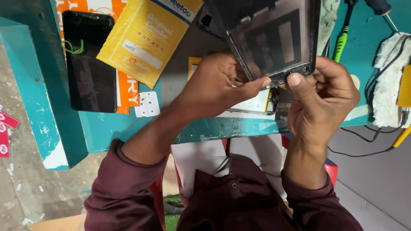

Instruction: The person handles a disassembled smartphone, removes a protective film from a new screen, and manipulates the phone's internal components and back cover. The person places the new screen aside and continues to work on the phone's chassis.

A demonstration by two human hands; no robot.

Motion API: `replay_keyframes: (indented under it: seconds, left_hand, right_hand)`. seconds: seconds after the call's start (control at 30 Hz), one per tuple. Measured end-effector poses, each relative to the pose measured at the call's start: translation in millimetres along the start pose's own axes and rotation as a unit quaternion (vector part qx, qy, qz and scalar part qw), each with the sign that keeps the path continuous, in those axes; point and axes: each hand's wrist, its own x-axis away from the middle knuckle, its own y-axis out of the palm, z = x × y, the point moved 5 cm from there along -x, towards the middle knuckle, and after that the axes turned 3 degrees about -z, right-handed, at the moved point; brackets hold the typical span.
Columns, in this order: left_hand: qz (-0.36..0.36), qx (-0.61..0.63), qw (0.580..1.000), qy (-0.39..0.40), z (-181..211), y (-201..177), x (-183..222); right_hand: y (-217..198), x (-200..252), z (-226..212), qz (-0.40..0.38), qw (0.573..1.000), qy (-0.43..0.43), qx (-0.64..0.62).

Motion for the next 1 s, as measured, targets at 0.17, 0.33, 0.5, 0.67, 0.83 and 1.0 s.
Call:
replay_keyframes:
  seconds: [0.17,0.33,0.5,0.67,0.83,1.0]
  left_hand:
    - [0.019,-0.027,0.998,-0.059,-9.4,0.4,-3.3]
    - [0.010,-0.028,1.000,0.003,-6.0,1.9,-5.4]
    - [0.004,-0.040,0.999,-0.012,-6.3,3.2,-5.5]
    - [0.017,0.005,1.000,0.021,-4.6,4.1,-6.2]
    - [0.029,-0.024,0.999,-0.006,-10.2,2.1,-7.1]
    - [0.046,-0.089,0.994,-0.031,-4.8,-1.9,-4.7]
  right_hand:
    - [-5.9,5.6,1.2,-0.017,1.000,-0.014,0.002]
    - [-5.4,5.5,3.9,0.006,1.000,-0.004,-0.022]
    - [-4.4,4.7,5.8,0.012,0.999,0.016,-0.050]
    - [-2.0,3.1,8.0,0.016,0.996,0.044,-0.079]
    - [0.3,4.5,5.7,0.009,0.997,0.038,-0.066]
    - [0.3,6.4,6.2,0.016,0.999,0.021,-0.043]
